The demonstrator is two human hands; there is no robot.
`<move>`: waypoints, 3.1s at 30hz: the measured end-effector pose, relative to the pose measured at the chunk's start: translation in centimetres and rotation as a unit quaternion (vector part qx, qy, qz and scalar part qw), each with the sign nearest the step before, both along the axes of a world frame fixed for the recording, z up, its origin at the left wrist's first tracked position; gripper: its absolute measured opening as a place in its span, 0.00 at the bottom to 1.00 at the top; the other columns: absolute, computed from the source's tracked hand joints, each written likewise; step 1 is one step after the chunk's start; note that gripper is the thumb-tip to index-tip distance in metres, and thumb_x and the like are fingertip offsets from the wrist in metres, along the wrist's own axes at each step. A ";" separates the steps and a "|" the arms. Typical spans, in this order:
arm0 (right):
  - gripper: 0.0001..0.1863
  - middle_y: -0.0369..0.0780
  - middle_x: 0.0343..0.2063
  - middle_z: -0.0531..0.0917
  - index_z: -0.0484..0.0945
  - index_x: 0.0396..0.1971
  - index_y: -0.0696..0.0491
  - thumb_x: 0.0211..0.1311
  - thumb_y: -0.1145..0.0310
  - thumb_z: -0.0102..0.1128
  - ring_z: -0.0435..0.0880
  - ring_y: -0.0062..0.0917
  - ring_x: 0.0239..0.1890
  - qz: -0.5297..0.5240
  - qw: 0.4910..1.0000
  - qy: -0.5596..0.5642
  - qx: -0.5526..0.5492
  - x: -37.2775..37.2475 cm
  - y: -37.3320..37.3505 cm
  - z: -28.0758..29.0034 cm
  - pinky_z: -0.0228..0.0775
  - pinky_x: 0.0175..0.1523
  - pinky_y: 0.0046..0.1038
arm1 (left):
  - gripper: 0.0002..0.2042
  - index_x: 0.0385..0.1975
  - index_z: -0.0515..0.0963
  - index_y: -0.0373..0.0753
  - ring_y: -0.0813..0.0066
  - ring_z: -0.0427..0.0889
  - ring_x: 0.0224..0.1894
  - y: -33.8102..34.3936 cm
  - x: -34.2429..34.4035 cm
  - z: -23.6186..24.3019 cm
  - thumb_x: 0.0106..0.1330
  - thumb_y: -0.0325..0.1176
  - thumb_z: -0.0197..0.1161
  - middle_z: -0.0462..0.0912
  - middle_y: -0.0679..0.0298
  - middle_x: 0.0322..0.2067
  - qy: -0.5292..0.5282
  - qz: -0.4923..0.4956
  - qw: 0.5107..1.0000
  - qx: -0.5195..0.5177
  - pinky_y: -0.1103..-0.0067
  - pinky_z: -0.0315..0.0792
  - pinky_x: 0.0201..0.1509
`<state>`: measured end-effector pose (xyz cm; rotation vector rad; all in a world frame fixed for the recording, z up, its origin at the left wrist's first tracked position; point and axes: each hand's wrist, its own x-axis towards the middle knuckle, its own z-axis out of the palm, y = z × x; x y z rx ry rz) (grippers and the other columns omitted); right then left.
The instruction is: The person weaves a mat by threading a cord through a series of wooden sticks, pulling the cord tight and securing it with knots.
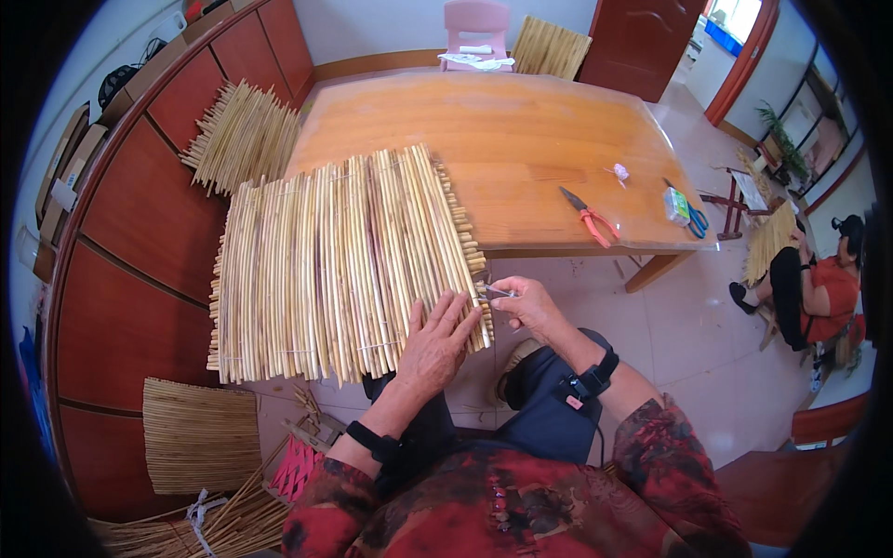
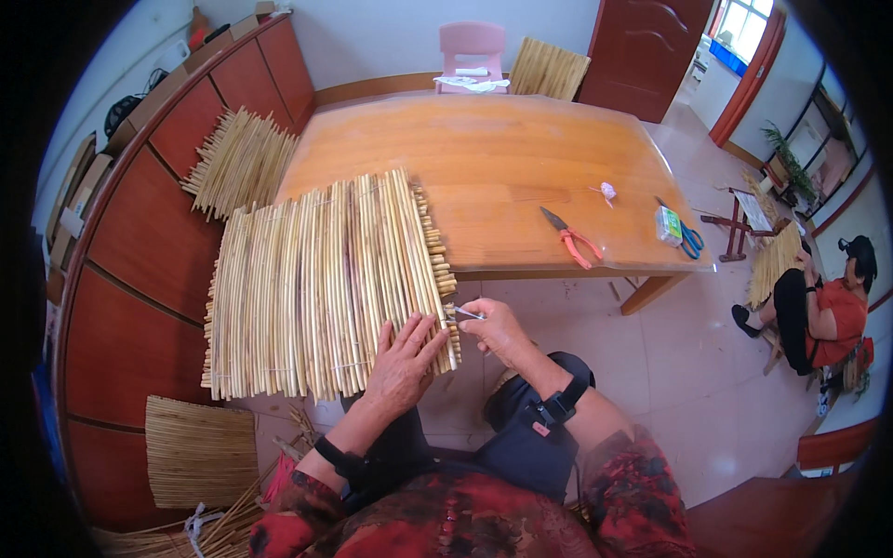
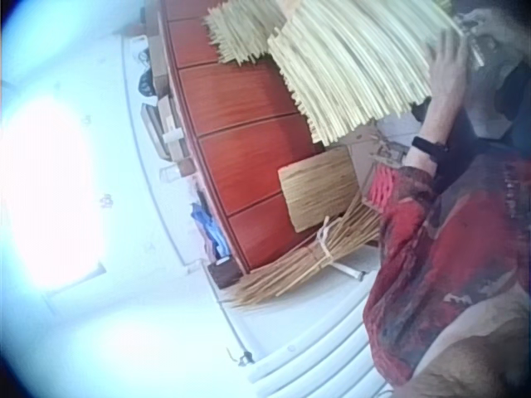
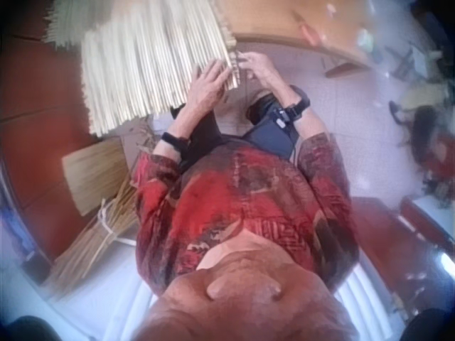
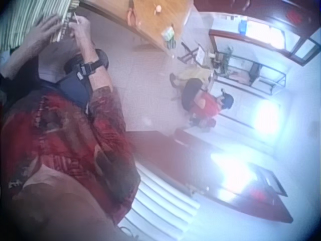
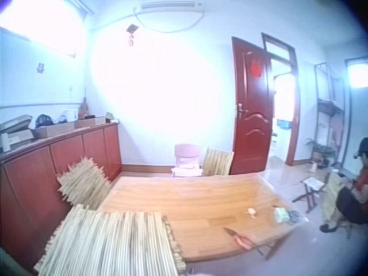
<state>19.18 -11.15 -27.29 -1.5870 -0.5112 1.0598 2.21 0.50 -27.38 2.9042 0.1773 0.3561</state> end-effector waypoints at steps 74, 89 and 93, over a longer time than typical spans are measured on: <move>0.09 0.41 0.16 0.77 0.72 0.36 0.57 0.61 0.69 0.46 0.76 0.32 0.19 0.152 0.943 -0.272 -0.113 -2.8 -0.4 6.7 0.68 0.28 0.30 | 0.23 0.56 0.65 0.46 0.66 0.60 0.63 0.0 -5.2 -0.7 0.56 0.31 0.50 0.61 0.61 0.60 -0.014 -0.019 0.999 0.025 0.62 0.51 0.62; 0.03 0.39 0.22 0.73 0.75 0.27 0.52 0.51 0.71 0.54 0.76 0.33 0.30 0.174 0.770 -0.611 -0.058 -2.4 0.5 4.7 0.69 0.32 0.33 | 0.22 0.54 0.67 0.46 0.68 0.63 0.61 0.3 -5.1 -0.4 0.57 0.31 0.50 0.65 0.61 0.58 -0.037 -0.020 0.999 -0.003 0.64 0.53 0.60; 0.06 0.39 0.20 0.73 0.76 0.30 0.51 0.52 0.71 0.54 0.76 0.34 0.29 0.171 0.793 -0.581 -0.067 -2.4 0.2 4.0 0.69 0.31 0.33 | 0.21 0.54 0.68 0.46 0.69 0.63 0.61 0.3 -5.0 -0.5 0.58 0.32 0.49 0.66 0.62 0.58 -0.044 -0.020 0.999 -0.006 0.65 0.54 0.60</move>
